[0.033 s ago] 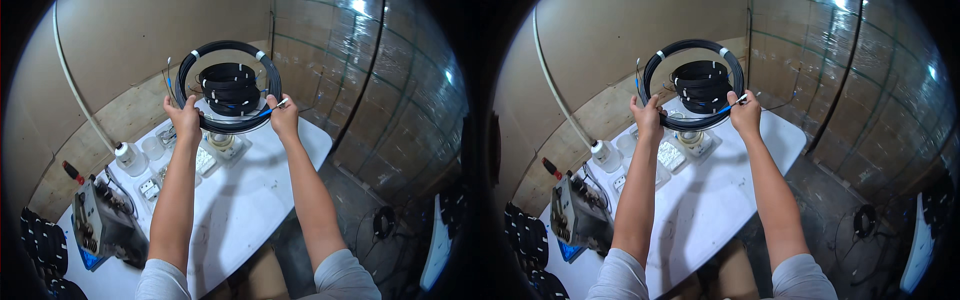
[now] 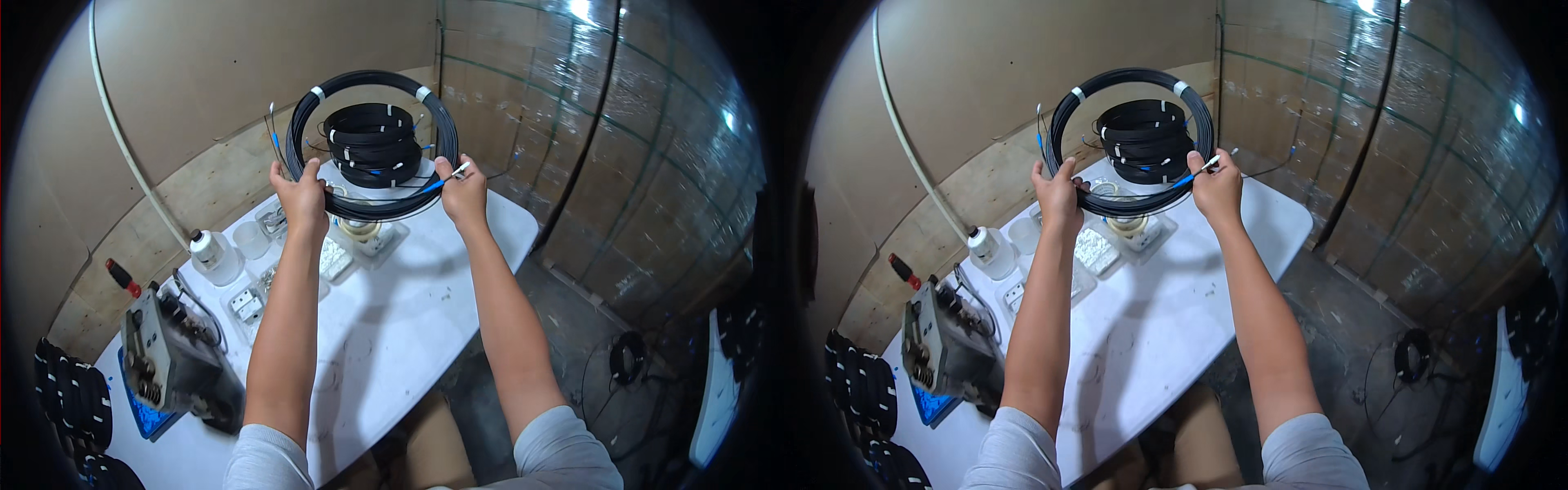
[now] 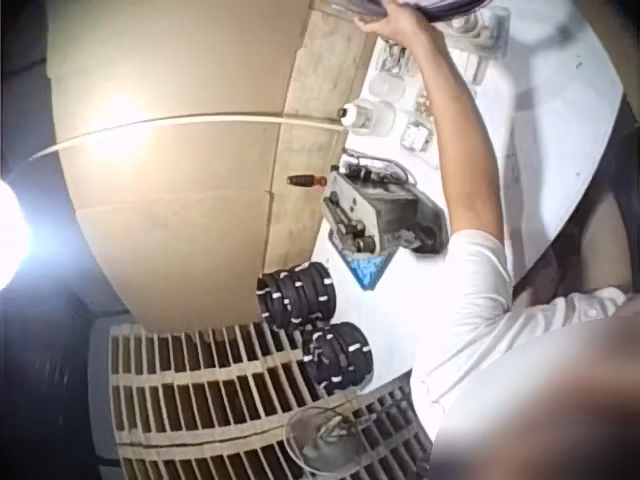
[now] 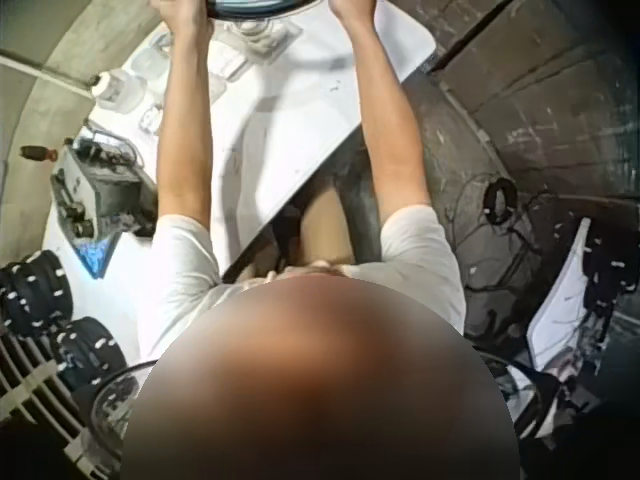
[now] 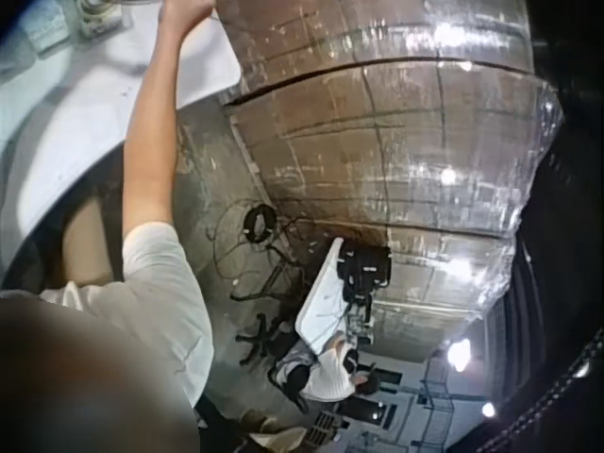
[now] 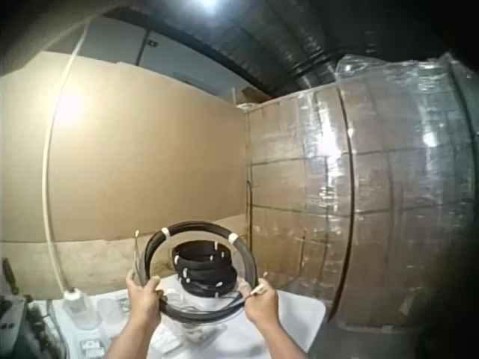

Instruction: Inspecting and organizing large black wire coils on a factory workbench.

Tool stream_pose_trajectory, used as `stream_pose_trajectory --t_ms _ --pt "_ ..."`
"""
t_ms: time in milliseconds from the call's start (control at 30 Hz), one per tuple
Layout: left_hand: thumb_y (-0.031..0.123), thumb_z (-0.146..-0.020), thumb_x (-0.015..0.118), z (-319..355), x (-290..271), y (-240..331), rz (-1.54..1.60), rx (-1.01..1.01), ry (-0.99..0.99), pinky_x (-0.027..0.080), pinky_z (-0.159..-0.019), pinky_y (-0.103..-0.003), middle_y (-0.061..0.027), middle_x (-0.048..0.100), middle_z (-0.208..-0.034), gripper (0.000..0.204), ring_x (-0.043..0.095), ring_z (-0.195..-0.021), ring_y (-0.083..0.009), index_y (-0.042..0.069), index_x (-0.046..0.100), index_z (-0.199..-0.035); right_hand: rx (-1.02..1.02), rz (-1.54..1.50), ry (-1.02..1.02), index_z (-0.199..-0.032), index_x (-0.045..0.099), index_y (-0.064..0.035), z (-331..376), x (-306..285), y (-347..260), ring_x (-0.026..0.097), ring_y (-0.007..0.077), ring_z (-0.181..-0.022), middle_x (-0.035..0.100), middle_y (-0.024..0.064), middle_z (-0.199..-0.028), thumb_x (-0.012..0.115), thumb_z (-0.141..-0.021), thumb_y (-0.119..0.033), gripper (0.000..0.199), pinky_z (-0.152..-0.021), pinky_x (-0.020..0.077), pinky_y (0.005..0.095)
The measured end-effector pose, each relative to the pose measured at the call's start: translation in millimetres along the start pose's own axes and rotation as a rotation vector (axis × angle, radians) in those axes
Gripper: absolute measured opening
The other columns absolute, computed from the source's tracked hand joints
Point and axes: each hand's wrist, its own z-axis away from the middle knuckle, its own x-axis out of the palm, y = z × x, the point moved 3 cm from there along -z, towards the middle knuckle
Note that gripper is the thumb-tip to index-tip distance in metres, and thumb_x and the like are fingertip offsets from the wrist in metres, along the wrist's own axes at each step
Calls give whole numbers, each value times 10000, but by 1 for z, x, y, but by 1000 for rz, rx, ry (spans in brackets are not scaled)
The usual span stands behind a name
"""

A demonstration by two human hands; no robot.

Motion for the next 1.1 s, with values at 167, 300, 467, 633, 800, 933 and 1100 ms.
stream_pose_trajectory --t_ms 167,300,467,633,800,933,1100 --pt "49 -882 639 70 -32 33 79 -75 -153 470 -450 -286 -70 539 -766 261 535 -550 -132 23 476 -1084 92 -109 -42 -961 657 1 64 -52 -25 527 91 -601 609 14 -684 711 -888 -308 322 -572 431 281" --pt "5 -845 577 119 -52 49 86 -114 -153 463 -440 -283 -68 536 -790 232 508 -546 -128 42 457 -1040 66 -166 6 -956 625 11 116 -81 -52 497 74 -551 589 5 -693 716 -894 -256 288 -504 417 260" --pt "17 -850 552 158 -81 59 157 -253 -140 418 -435 -258 -33 473 -737 135 444 -518 -99 43 464 -949 71 -350 38 -998 533 -5 172 -98 -82 502 65 -544 538 -4 -702 733 -884 -195 299 -457 404 235" --pt "21 -863 527 175 -104 59 215 -372 -154 403 -440 -231 -17 460 -713 42 428 -529 -70 18 485 -864 159 -438 -8 -1090 482 -12 206 -109 -109 524 86 -560 549 43 -829 732 -885 -179 364 -452 429 234" --pt "13 -861 538 198 -117 65 245 -381 -143 414 -454 -246 -28 470 -738 105 442 -534 -83 32 458 -927 153 -516 -44 -1258 499 18 219 -118 -117 553 69 -696 562 24 -945 716 -902 -191 466 -526 449 223" --pt "-18 -847 565 218 -116 80 232 -268 -162 437 -464 -278 -58 500 -793 246 468 -534 -111 47 419 -1034 78 -576 -30 -1298 507 9 214 -117 -92 546 51 -775 571 25 -1000 690 -920 -186 463 -592 462 225" --pt "-49 -822 598 240 -111 95 178 -127 -107 456 -458 -298 -71 517 -812 418 494 -528 -133 43 387 -1172 303 -722 -158 -1302 509 -15 221 -110 -65 556 63 -752 611 40 -973 625 -957 -223 419 -611 486 231"
